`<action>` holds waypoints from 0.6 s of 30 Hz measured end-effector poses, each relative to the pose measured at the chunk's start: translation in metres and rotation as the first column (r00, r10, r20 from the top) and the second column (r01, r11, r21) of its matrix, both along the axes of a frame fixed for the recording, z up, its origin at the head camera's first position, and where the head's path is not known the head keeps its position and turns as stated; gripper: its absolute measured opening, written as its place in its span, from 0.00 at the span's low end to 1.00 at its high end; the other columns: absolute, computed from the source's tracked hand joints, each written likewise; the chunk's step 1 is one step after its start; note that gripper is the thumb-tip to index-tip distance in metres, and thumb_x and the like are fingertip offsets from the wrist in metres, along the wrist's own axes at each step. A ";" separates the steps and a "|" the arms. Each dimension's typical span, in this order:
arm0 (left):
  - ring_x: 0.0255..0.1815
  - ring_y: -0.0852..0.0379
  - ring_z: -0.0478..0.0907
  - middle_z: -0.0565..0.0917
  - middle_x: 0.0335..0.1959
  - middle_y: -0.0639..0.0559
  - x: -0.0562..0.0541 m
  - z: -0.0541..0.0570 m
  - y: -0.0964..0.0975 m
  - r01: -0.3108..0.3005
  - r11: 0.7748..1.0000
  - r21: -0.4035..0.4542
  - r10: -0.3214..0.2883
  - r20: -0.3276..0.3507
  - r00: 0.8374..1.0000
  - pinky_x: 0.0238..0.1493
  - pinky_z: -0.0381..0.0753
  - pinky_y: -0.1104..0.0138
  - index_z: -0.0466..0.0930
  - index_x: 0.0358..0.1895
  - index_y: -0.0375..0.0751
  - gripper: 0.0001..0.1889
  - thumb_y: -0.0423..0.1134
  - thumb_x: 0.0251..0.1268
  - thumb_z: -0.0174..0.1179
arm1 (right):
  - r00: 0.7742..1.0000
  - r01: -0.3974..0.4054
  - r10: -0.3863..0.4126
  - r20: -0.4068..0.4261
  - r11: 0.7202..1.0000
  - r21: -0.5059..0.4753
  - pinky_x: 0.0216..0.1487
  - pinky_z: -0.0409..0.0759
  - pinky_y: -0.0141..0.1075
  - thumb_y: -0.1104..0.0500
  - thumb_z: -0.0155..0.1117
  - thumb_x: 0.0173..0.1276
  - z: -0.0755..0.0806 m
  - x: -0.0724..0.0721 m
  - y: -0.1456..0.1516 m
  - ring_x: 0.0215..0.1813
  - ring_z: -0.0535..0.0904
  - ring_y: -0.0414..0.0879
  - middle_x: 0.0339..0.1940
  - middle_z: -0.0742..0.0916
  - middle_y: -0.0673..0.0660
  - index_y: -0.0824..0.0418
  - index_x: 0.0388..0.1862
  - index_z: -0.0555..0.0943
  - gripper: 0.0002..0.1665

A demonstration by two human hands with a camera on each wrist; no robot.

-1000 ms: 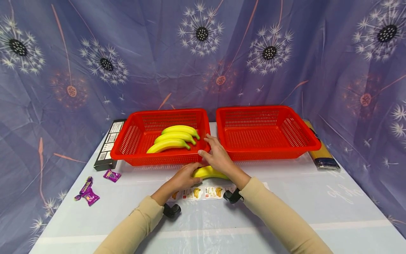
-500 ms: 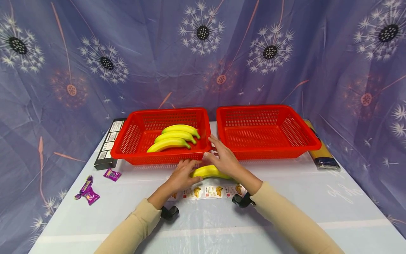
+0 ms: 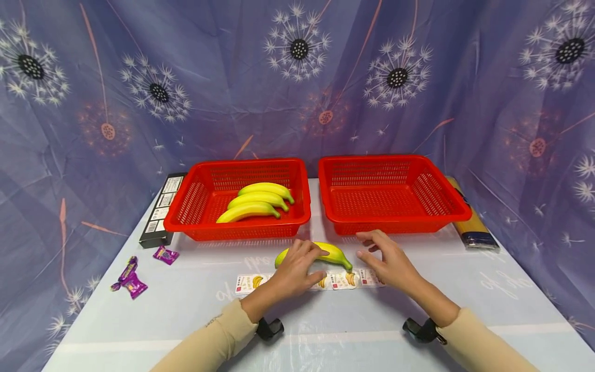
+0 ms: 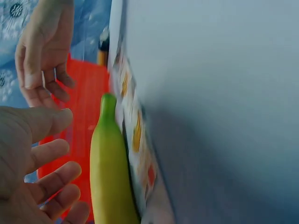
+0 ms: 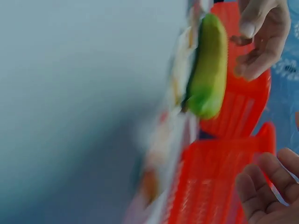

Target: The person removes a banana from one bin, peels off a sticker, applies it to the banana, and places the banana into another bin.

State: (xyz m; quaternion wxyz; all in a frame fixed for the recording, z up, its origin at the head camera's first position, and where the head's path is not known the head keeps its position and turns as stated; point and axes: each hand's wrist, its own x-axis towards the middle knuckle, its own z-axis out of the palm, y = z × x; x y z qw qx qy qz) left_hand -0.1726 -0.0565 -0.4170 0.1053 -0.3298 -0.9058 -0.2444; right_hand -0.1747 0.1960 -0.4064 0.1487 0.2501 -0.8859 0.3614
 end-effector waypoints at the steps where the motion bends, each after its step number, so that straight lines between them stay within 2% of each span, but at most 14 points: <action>1: 0.48 0.54 0.67 0.77 0.45 0.52 0.001 0.000 0.004 0.009 1.000 -0.016 -0.009 0.007 1.000 0.51 0.67 0.62 0.79 0.52 0.47 0.20 0.43 0.54 0.64 | 1.000 0.013 -0.013 -0.008 1.000 0.013 0.46 0.80 0.39 0.59 0.68 0.60 -0.004 0.002 0.007 0.47 0.79 0.44 0.48 0.83 0.50 0.56 0.56 0.77 0.23; 5: 0.47 0.57 0.67 0.78 0.44 0.55 0.004 -0.003 0.019 0.044 0.996 -0.078 -0.042 0.032 0.999 0.52 0.67 0.65 0.80 0.53 0.51 0.19 0.43 0.56 0.62 | 0.999 0.039 -0.038 -0.027 0.998 0.047 0.43 0.81 0.38 0.61 0.70 0.57 -0.018 0.008 0.032 0.45 0.80 0.49 0.45 0.84 0.53 0.59 0.52 0.78 0.23; 10: 0.45 0.59 0.68 0.79 0.43 0.57 0.004 -0.011 0.032 0.080 0.985 -0.150 -0.074 0.047 0.996 0.51 0.67 0.68 0.81 0.52 0.52 0.17 0.45 0.57 0.62 | 0.998 0.069 -0.067 -0.018 0.991 0.116 0.41 0.80 0.37 0.60 0.73 0.53 -0.028 0.015 0.049 0.43 0.78 0.47 0.42 0.83 0.54 0.60 0.49 0.80 0.23; 18: 0.43 0.61 0.67 0.80 0.44 0.58 0.005 -0.020 0.043 0.107 0.977 -0.186 -0.095 0.071 0.993 0.47 0.66 0.72 0.82 0.50 0.53 0.16 0.43 0.56 0.64 | 0.994 0.072 -0.087 0.064 0.974 0.213 0.35 0.64 0.29 0.57 0.75 0.50 -0.036 0.016 0.057 0.37 0.65 0.39 0.30 0.76 0.47 0.58 0.49 0.82 0.25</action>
